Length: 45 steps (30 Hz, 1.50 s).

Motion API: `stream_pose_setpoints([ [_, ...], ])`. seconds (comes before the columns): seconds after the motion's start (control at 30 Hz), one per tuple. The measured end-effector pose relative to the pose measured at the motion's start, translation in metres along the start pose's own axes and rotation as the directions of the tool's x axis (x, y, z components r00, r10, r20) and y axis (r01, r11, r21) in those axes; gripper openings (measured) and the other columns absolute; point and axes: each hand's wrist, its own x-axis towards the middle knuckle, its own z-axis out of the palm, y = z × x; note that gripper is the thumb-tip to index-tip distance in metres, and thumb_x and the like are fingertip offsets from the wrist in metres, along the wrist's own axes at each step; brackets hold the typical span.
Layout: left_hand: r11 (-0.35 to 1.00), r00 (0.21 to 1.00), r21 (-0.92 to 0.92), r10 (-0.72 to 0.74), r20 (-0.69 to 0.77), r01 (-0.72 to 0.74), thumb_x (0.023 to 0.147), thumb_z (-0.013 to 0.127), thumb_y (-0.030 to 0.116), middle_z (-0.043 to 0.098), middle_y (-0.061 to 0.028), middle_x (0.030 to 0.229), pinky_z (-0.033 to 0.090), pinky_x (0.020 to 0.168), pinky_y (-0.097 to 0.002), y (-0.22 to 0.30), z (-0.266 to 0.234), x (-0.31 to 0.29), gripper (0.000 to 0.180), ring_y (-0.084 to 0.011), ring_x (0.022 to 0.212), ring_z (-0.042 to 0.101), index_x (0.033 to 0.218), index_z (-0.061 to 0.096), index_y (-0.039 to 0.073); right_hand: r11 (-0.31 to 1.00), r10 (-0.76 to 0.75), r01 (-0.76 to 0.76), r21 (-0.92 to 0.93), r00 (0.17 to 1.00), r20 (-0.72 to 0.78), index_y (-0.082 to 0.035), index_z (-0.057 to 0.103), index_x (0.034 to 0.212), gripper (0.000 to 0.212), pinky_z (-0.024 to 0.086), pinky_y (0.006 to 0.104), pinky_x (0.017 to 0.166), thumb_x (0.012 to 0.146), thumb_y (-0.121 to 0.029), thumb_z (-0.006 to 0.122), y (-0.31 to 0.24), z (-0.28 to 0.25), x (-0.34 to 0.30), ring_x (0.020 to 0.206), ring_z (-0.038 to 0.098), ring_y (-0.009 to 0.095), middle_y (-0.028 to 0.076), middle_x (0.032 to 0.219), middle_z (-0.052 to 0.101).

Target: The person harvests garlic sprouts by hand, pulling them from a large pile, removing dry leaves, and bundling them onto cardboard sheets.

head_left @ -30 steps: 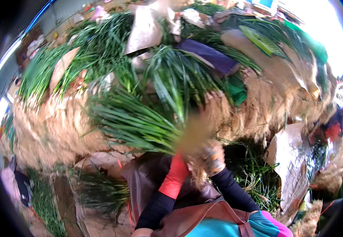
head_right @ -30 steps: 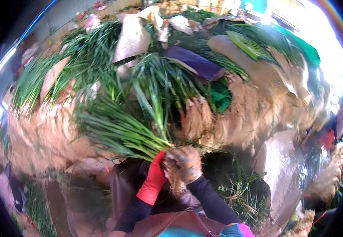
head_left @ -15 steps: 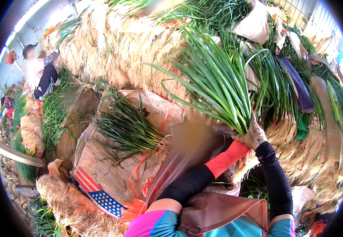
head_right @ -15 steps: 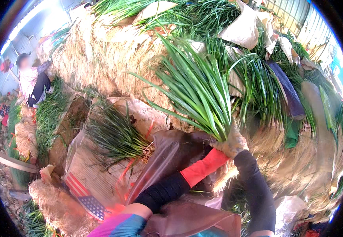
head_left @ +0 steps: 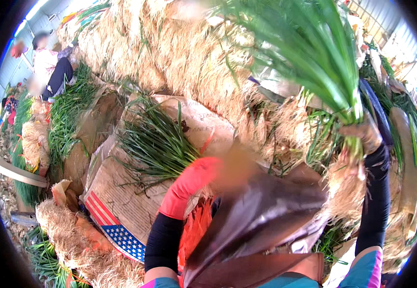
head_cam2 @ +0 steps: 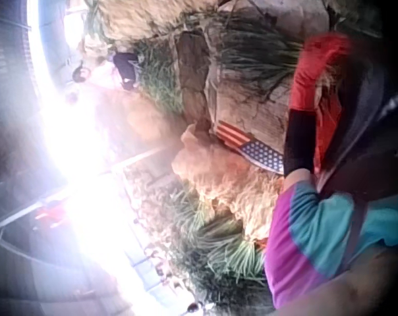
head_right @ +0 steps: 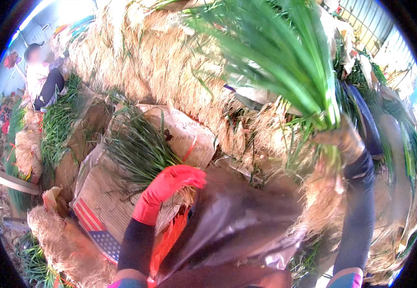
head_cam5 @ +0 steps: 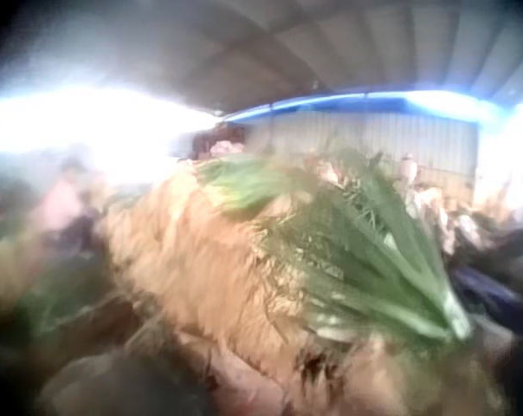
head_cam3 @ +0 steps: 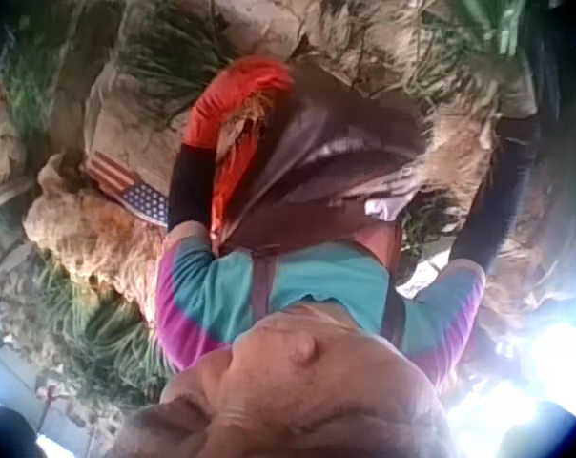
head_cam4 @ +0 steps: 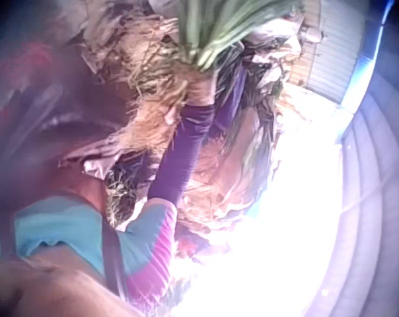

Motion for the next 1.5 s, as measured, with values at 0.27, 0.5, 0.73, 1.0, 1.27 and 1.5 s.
stream_pose_setpoints([
  [0.27,0.216,0.641,0.629,0.017,-0.767,0.746,0.073,0.058,0.039,0.064,-0.0189,0.095,0.048,0.078,-0.0444,-0.169,-0.134,0.005,0.043,-0.0363,0.09,0.06,0.1,0.061,0.006,0.929,-0.246,0.096,0.356,0.881,0.404,0.003,0.061,0.097,0.033,0.046,0.0372,0.089,0.075,-0.021,0.069,0.005,0.073,0.134,0.104,0.055,0.024,0.018,0.111,0.056],
  [0.5,0.301,0.743,0.824,0.361,-0.564,0.479,0.08,0.052,0.021,0.063,-0.0125,0.074,0.047,0.06,-0.0451,-0.178,-0.117,-0.034,0.015,-0.034,0.067,0.061,0.084,0.06,0.009,0.908,-0.262,0.369,-0.196,0.868,0.421,-0.003,0.051,0.121,0.048,0.048,0.0301,0.083,0.083,-0.029,0.063,0.065,0.141,0.213,0.098,0.058,0.02,0.014,0.114,0.057],
  [0.73,-0.187,0.469,0.634,-0.526,-0.709,0.75,0.079,0.055,0.022,0.066,-0.0104,0.087,0.049,0.072,-0.0411,-0.158,-0.066,-0.326,0.021,-0.0254,0.083,0.064,0.095,0.064,0.012,0.957,-0.286,0.284,0.052,0.906,0.312,-0.001,0.048,0.121,0.059,0.047,0.0282,0.082,0.068,-0.011,0.072,0.157,0.166,0.227,0.091,0.055,0.011,0.008,0.1,0.062],
  [1.0,-0.578,0.968,0.813,-0.164,-0.192,0.063,0.05,0.07,0.056,0.025,-0.0094,0.146,0.007,0.111,-0.0501,-0.08,-0.165,-0.034,0.113,-0.0273,0.137,0.018,0.14,0.025,0.006,0.966,-0.256,0.256,0.021,0.95,0.178,-0.002,0.052,0.115,0.043,0.047,0.0267,0.072,0.075,-0.011,0.065,0.17,0.181,0.199,0.083,0.055,0.011,0.005,0.096,0.062],
  [1.27,-0.481,0.927,0.845,-0.373,0.045,-0.234,0.036,0.07,0.067,0.033,-0.0112,0.141,0.011,0.108,-0.0548,-0.078,-0.257,0.073,0.13,-0.0301,0.134,0.025,0.14,0.023,0.004,0.997,-0.079,0.08,0.002,0.977,0.2,-0.003,0.045,0.123,0.055,0.044,0.0233,0.077,0.071,-0.002,0.062,0.173,0.187,0.182,0.089,0.051,0.008,0.002,0.107,0.057],
  [1.5,-0.492,0.856,0.834,-0.515,-0.046,-0.251,0.031,0.074,0.062,0.037,-0.0129,0.138,0.012,0.109,-0.0535,-0.091,-0.243,0.063,0.13,-0.031,0.131,0.028,0.138,0.028,0.005,0.996,-0.001,0.009,-0.09,0.996,0.092,-0.001,0.042,0.125,0.065,0.044,0.0258,0.081,0.066,-0.006,0.07,0.186,0.211,0.177,0.091,0.052,0.01,0.005,0.106,0.058],
])
